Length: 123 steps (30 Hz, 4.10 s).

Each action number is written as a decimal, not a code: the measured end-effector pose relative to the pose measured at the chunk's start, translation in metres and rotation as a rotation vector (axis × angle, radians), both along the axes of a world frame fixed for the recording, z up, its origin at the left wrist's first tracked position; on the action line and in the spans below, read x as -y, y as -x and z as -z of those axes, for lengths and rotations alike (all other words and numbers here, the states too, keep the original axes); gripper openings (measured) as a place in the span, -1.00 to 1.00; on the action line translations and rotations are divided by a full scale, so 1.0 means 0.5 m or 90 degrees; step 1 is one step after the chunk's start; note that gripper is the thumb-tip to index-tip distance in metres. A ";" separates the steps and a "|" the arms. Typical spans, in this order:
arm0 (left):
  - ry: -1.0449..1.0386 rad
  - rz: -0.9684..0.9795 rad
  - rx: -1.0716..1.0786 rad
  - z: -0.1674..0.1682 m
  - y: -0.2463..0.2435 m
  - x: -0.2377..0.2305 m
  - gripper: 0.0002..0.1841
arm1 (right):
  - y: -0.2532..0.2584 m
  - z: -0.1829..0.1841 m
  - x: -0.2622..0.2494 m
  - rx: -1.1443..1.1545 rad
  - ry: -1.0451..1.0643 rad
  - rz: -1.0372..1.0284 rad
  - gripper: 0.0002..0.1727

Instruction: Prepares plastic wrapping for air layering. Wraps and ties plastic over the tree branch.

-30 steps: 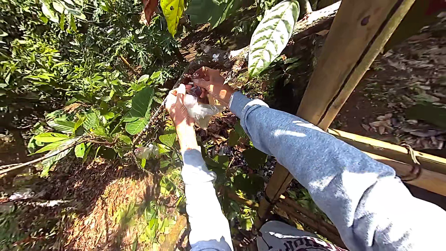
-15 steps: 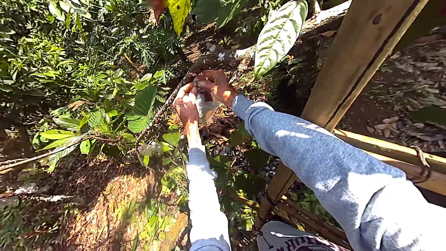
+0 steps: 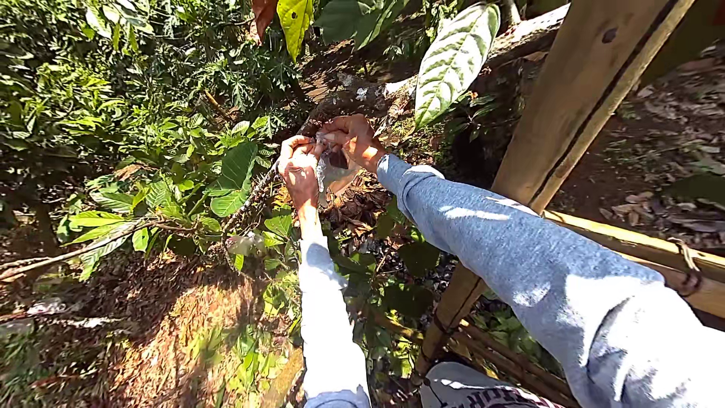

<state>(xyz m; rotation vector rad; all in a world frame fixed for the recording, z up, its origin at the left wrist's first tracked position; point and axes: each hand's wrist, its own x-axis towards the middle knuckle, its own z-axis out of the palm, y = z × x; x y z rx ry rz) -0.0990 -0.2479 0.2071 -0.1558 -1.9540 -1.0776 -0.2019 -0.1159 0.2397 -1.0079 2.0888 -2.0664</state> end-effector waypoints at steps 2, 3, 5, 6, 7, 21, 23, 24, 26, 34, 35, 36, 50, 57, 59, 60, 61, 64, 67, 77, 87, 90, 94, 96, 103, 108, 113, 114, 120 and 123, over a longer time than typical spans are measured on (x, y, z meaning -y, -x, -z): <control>0.009 -0.003 0.015 -0.002 0.007 0.011 -0.62 | -0.008 -0.013 -0.007 -0.036 -0.045 -0.022 -0.76; 0.005 -0.004 0.028 -0.005 0.004 0.010 -0.63 | -0.006 -0.014 -0.007 -0.055 -0.065 -0.024 -0.76; 0.001 -0.015 0.051 -0.009 -0.005 0.005 -0.64 | -0.002 -0.017 -0.006 -0.076 -0.092 -0.022 -0.78; 0.001 -0.017 0.058 -0.010 -0.012 0.002 -0.63 | -0.003 -0.022 -0.007 -0.083 -0.106 -0.018 -0.80; 0.004 -0.014 0.064 -0.009 -0.022 0.000 -0.61 | -0.004 -0.027 -0.007 -0.091 -0.123 -0.010 -0.81; -0.007 0.016 0.042 -0.017 -0.053 -0.023 -0.69 | -0.011 -0.037 -0.005 -0.122 -0.158 0.027 -0.85; 0.002 0.003 0.035 -0.015 -0.049 -0.021 -0.71 | -0.013 -0.037 -0.005 -0.120 -0.157 0.024 -0.85; -0.001 0.001 0.033 -0.014 -0.049 -0.021 -0.73 | -0.014 -0.038 -0.006 -0.118 -0.156 0.019 -0.84; -0.035 0.002 0.035 -0.018 -0.054 -0.028 -0.76 | -0.015 -0.038 -0.008 -0.128 -0.156 0.021 -0.84; -0.125 -0.010 0.054 -0.036 -0.065 -0.063 -0.73 | -0.012 0.004 0.002 -0.211 -0.072 0.074 -0.72; -0.122 -0.008 0.042 -0.029 -0.059 -0.060 -0.73 | -0.014 0.006 0.004 -0.212 -0.064 0.086 -0.74; -0.110 -0.006 0.033 -0.027 -0.056 -0.058 -0.73 | -0.017 0.008 0.005 -0.212 -0.061 0.096 -0.76; 0.118 -0.119 -0.062 0.024 -0.002 -0.023 -0.76 | -0.056 -0.003 0.027 -0.173 -0.119 0.240 -0.74; 0.044 -0.182 0.160 0.041 -0.064 -0.048 -0.73 | -0.038 0.000 0.025 -0.135 -0.147 0.174 -0.68; -0.046 -0.167 0.218 0.025 -0.075 -0.059 -0.67 | -0.030 0.004 0.021 -0.127 -0.181 0.157 -0.60; -0.032 -0.135 0.134 0.018 -0.064 -0.058 -0.71 | -0.031 0.005 0.018 -0.121 -0.191 0.145 -0.50; -0.022 -0.104 0.059 0.009 -0.045 -0.053 -0.76 | -0.031 0.007 0.016 -0.126 -0.196 0.132 -0.38; -0.029 -0.030 0.016 -0.028 -0.020 -0.059 -0.81 | -0.045 0.007 0.008 -0.167 -0.175 0.113 -0.37; -0.048 -0.064 0.038 -0.044 -0.007 -0.071 -0.86 | -0.043 0.022 0.013 -0.233 -0.136 0.139 -0.67; 0.392 -0.225 0.045 0.002 -0.051 -0.034 -0.71 | -0.050 0.022 0.013 -0.183 -0.100 0.154 -0.64; 0.230 -0.177 0.130 -0.033 -0.054 -0.040 -0.72 | -0.045 0.014 0.018 -0.147 -0.009 0.158 -0.69; 0.135 -0.122 0.183 -0.060 -0.069 -0.047 -0.64 | -0.038 0.019 0.025 -0.150 0.007 0.175 -0.71; 0.057 -0.060 0.200 -0.064 -0.060 -0.034 -0.75 | -0.050 0.023 0.024 -0.112 0.025 0.191 -0.68; 0.028 -0.068 0.229 -0.083 -0.048 -0.040 -0.80 | -0.064 0.027 0.031 -0.094 0.044 0.242 -0.67; -0.069 -0.024 0.190 -0.078 -0.014 -0.017 -0.84 | -0.084 0.039 0.030 -0.020 0.068 0.257 -0.67; -0.061 -0.074 0.207 -0.069 0.029 0.015 -0.92 | -0.069 0.047 0.036 -0.014 0.096 0.182 -0.64; -0.110 -0.014 0.201 -0.070 -0.017 -0.017 -0.84 | -0.072 0.029 0.041 0.070 0.128 0.128 -0.66; -0.124 -0.008 0.196 -0.071 -0.029 -0.028 -0.83 | -0.071 0.026 0.042 0.082 0.122 0.116 -0.66; -0.158 -0.011 0.172 -0.101 -0.073 -0.084 -0.79 | -0.056 0.026 0.048 0.077 0.115 0.122 -0.59; -0.093 -0.106 0.130 -0.074 -0.019 -0.046 -0.81 | -0.049 0.026 0.041 0.053 0.091 0.136 -0.64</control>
